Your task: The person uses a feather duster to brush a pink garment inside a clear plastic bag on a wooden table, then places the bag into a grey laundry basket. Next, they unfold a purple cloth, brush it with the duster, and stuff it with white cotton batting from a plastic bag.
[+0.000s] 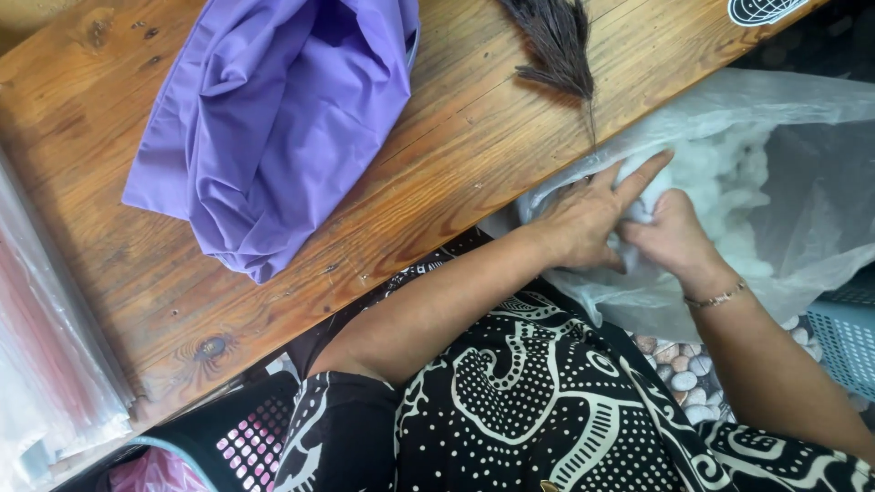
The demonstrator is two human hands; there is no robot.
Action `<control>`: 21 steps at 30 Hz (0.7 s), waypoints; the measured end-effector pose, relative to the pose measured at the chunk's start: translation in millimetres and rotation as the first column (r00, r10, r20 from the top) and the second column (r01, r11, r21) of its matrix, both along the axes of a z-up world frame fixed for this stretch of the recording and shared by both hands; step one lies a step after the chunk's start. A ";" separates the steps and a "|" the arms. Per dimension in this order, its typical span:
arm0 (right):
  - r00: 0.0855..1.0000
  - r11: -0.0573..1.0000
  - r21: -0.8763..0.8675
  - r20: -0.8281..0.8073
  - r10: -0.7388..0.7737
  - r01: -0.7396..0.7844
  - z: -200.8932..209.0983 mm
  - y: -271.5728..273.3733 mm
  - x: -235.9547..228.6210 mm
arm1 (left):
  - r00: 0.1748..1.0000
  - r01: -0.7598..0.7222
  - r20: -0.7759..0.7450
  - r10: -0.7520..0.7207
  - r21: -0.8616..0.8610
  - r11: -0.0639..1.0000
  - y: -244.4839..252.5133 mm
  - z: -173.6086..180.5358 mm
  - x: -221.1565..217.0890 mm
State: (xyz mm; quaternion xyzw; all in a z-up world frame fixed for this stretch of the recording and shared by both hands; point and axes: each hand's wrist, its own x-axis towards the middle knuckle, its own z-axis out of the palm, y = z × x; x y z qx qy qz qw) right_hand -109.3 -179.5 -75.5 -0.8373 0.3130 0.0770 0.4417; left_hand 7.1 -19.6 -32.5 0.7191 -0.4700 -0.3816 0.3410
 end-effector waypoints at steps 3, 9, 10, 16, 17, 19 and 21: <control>0.990 0.979 0.202 0.144 0.005 -0.034 -34.8 -3.3 -0.7 | 0.986 0.058 0.154 -0.065 0.047 0.997 8.3 -13.8 9.7; 0.899 0.835 0.369 0.006 0.437 -0.408 91.2 -24.9 21.6 | 0.990 0.010 0.141 -0.027 0.125 0.992 16.3 -7.5 16.0; 0.958 0.936 0.265 -0.103 0.268 -0.233 119.0 -23.4 29.6 | 0.991 -0.003 0.134 -0.017 0.146 0.989 15.8 -6.0 15.0; 0.846 0.911 -0.406 -0.508 -0.162 -0.070 73.1 -125.0 56.5 | 0.991 -0.061 0.131 0.032 0.223 0.973 12.9 14.1 19.1; 0.761 0.931 -0.354 -0.578 -0.295 0.091 71.5 -124.1 65.9 | 0.991 -0.074 0.126 0.043 0.245 0.967 12.5 16.9 18.7; 0.779 0.932 -0.353 -0.561 -0.281 0.082 49.8 -135.2 70.0 | 0.996 -0.005 0.091 -0.020 0.269 0.963 14.3 32.8 16.2; 0.795 0.936 -0.345 -0.547 -0.263 0.072 25.3 -135.3 78.8 | 0.995 0.064 0.052 -0.083 0.295 0.953 14.9 29.3 12.0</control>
